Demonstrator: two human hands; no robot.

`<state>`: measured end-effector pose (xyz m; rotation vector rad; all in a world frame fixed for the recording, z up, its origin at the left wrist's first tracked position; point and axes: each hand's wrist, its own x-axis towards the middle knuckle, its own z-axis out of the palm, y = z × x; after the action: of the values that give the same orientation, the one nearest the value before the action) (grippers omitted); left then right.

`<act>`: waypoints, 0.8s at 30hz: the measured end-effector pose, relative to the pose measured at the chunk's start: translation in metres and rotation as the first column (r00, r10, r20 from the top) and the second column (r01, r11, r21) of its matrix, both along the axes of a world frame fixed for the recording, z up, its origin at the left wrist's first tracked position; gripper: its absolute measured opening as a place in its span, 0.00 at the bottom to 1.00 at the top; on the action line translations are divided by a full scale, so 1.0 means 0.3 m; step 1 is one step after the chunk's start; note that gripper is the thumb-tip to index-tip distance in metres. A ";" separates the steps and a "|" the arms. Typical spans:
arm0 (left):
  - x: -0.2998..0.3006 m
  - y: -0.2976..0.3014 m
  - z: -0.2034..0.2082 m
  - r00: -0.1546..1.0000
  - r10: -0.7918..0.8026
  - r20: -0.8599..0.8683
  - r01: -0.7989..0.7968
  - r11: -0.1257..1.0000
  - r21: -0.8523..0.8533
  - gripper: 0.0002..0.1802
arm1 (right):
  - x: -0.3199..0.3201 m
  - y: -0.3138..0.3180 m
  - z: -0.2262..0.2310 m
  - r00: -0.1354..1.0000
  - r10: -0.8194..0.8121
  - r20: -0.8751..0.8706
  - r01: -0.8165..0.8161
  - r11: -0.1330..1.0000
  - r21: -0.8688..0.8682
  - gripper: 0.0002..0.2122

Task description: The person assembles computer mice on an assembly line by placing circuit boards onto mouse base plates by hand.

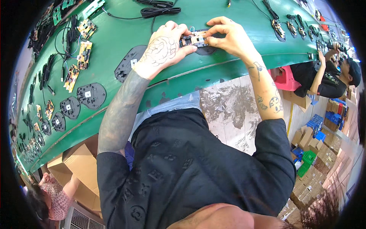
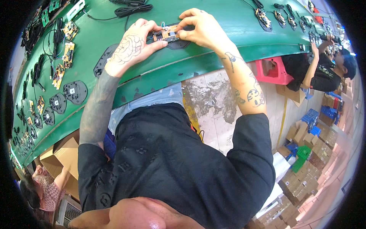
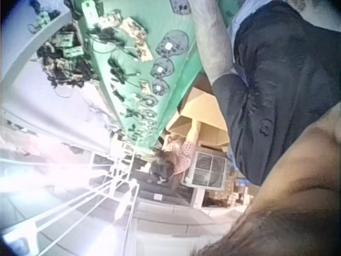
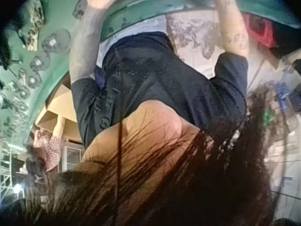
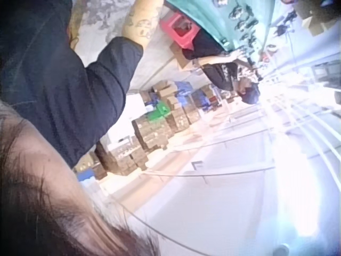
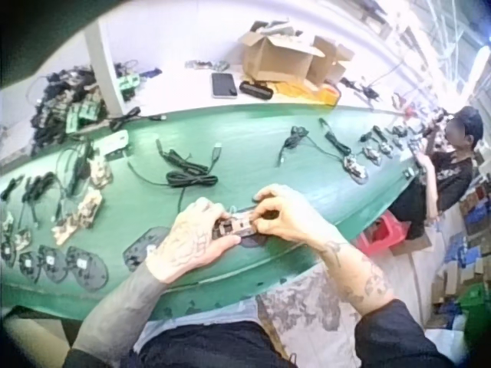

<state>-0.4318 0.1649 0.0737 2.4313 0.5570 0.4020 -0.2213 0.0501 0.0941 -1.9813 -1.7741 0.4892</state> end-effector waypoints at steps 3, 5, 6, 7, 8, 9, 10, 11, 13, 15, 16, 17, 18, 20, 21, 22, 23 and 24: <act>0.001 -0.008 -0.015 1.000 0.016 0.004 -0.016 1.000 -0.003 0.25 | -0.001 -0.002 -0.013 0.998 -0.033 -0.051 0.033 0.999 -0.015 0.09; 0.001 -0.007 -0.024 0.999 0.037 0.003 -0.037 0.999 -0.003 0.25 | -0.003 -0.002 -0.028 0.996 -0.049 -0.080 0.048 0.999 -0.013 0.09; 0.000 -0.011 -0.024 0.999 0.033 0.022 -0.034 0.999 0.012 0.25 | -0.002 -0.008 -0.035 0.992 -0.065 -0.110 0.066 0.998 0.007 0.09; -0.002 -0.013 -0.024 0.999 0.030 0.041 -0.031 0.999 0.028 0.25 | -0.003 -0.012 -0.039 0.987 -0.081 -0.140 0.085 0.996 0.029 0.09; -0.004 -0.011 -0.021 0.999 0.026 0.038 -0.027 0.999 0.028 0.25 | -0.005 -0.017 -0.039 0.986 -0.084 -0.142 0.089 0.996 0.028 0.09; -0.005 -0.003 -0.019 0.999 0.009 0.053 -0.010 1.000 0.020 0.25 | -0.004 -0.014 -0.040 0.987 -0.073 -0.142 0.079 0.996 0.036 0.09; -0.009 0.003 -0.017 0.998 -0.009 0.068 0.008 1.000 0.013 0.25 | -0.004 -0.014 -0.041 0.988 -0.062 -0.142 0.069 0.997 0.044 0.08; -0.020 -0.002 -0.016 0.998 -0.009 0.065 0.008 1.000 0.018 0.25 | -0.003 -0.019 -0.042 0.988 -0.061 -0.145 0.068 0.996 0.048 0.08; -0.040 -0.009 -0.020 0.989 0.009 0.147 -0.023 0.996 0.091 0.19 | 0.012 -0.022 -0.044 0.989 0.004 -0.147 0.006 0.997 0.071 0.09; -0.078 0.001 -0.021 0.995 0.025 0.096 -0.045 0.977 0.208 0.16 | 0.002 -0.031 -0.043 0.991 -0.017 -0.130 0.026 0.997 0.074 0.09; -0.095 0.004 -0.024 0.998 0.047 0.048 -0.060 0.947 0.315 0.13 | -0.005 -0.037 -0.045 0.993 -0.039 -0.114 0.047 0.996 0.069 0.09; -0.100 0.008 -0.029 0.998 0.046 0.044 -0.057 0.947 0.317 0.13 | -0.008 -0.036 -0.045 0.992 -0.040 -0.119 0.049 0.996 0.070 0.09; -0.103 0.014 -0.031 0.997 0.038 0.062 -0.056 0.947 0.317 0.10 | -0.012 -0.030 -0.037 0.994 -0.044 -0.096 0.051 0.996 0.072 0.09; -0.106 0.014 -0.032 0.997 0.026 0.077 -0.050 0.947 0.319 0.08 | -0.016 -0.029 -0.037 0.996 -0.051 -0.077 0.057 0.996 0.074 0.08; -0.105 0.012 -0.030 0.996 0.028 0.083 -0.054 0.942 0.331 0.08 | -0.015 -0.028 -0.042 0.995 -0.060 -0.079 0.066 0.995 0.080 0.08; -0.104 0.010 -0.030 0.995 0.030 0.090 -0.059 0.938 0.342 0.07 | -0.014 -0.028 -0.044 0.994 -0.069 -0.080 0.076 0.993 0.087 0.08; -0.099 0.007 -0.029 0.996 0.025 0.089 -0.055 0.938 0.343 0.07 | -0.016 -0.030 -0.042 0.994 -0.073 -0.081 0.080 0.993 0.088 0.08; -0.094 0.002 -0.028 0.996 0.021 0.091 -0.057 0.906 0.419 0.07 | -0.019 -0.029 -0.036 0.996 -0.065 -0.063 0.070 0.994 0.089 0.08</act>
<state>-0.4599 0.1654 0.0654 2.8008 0.5244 0.7027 -0.2271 0.0414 0.0833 -1.9360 -1.6575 0.4332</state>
